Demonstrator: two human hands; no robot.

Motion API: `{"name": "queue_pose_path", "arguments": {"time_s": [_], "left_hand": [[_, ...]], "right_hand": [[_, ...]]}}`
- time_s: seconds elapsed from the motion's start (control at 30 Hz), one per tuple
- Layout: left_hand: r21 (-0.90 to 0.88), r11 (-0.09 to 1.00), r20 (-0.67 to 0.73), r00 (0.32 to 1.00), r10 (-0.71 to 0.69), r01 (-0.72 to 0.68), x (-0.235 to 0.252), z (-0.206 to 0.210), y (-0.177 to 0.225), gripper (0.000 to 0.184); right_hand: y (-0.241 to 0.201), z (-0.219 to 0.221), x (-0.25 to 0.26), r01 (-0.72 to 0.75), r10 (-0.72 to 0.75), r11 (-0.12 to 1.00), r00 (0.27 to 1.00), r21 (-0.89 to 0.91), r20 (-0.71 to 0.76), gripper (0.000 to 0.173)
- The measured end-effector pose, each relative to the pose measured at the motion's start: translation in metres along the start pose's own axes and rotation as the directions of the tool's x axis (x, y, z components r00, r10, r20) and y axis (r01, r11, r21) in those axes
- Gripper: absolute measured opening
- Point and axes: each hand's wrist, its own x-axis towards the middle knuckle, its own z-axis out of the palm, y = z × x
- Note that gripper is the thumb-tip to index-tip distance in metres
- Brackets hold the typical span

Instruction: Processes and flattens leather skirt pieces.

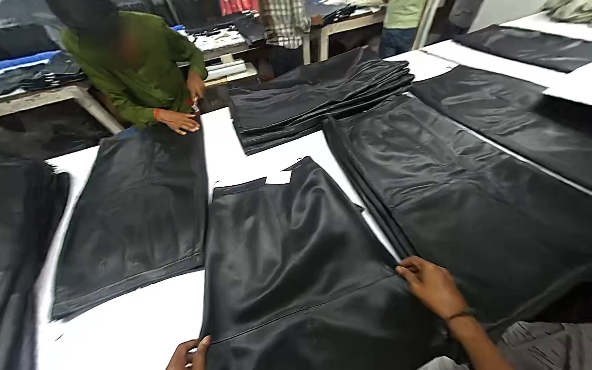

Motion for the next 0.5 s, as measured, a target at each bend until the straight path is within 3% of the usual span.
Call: {"name": "queue_pose_path", "arguments": {"time_s": [0.1, 0.2, 0.27, 0.33, 0.43, 0.5], "left_hand": [[-0.335, 0.939, 0.113, 0.993, -0.041, 0.077, -0.004, -0.008, -0.002, 0.029], [-0.189, 0.966, 0.135, 0.979, -0.154, 0.178, -0.006, 0.004, -0.024, 0.033], [-0.295, 0.932, 0.119, 0.976, -0.181, 0.209, -0.011, 0.005, -0.029, 0.027], [-0.42, 0.88, 0.09, 0.975, -0.205, 0.223, -0.018, 0.01, -0.034, 0.023], [-0.14, 0.964, -0.048, 0.971, -0.235, 0.227, -0.023, 0.015, -0.029, 0.028], [-0.071, 0.969, -0.116, 0.963, -0.245, 0.238, -0.026, 0.014, -0.027, 0.029]], "right_hand": [[0.015, -0.01, 0.002, 0.035, -0.035, 0.998, 0.999, 0.049, -0.006, 0.015], [0.028, -0.013, 0.007, 0.067, -0.076, 0.973, 0.996, 0.22, 0.035, 0.013], [0.031, -0.014, 0.01, 0.051, -0.074, 0.923, 0.996, 0.382, 0.045, 0.013], [0.035, -0.01, 0.011, 0.009, -0.033, 0.929, 0.998, 0.371, 0.06, 0.018], [0.029, 0.001, 0.011, 0.036, -0.046, 0.99, 0.997, 0.139, 0.069, 0.024], [0.029, 0.005, 0.007, 0.07, -0.078, 0.992, 0.994, 0.109, 0.074, 0.028]]}}
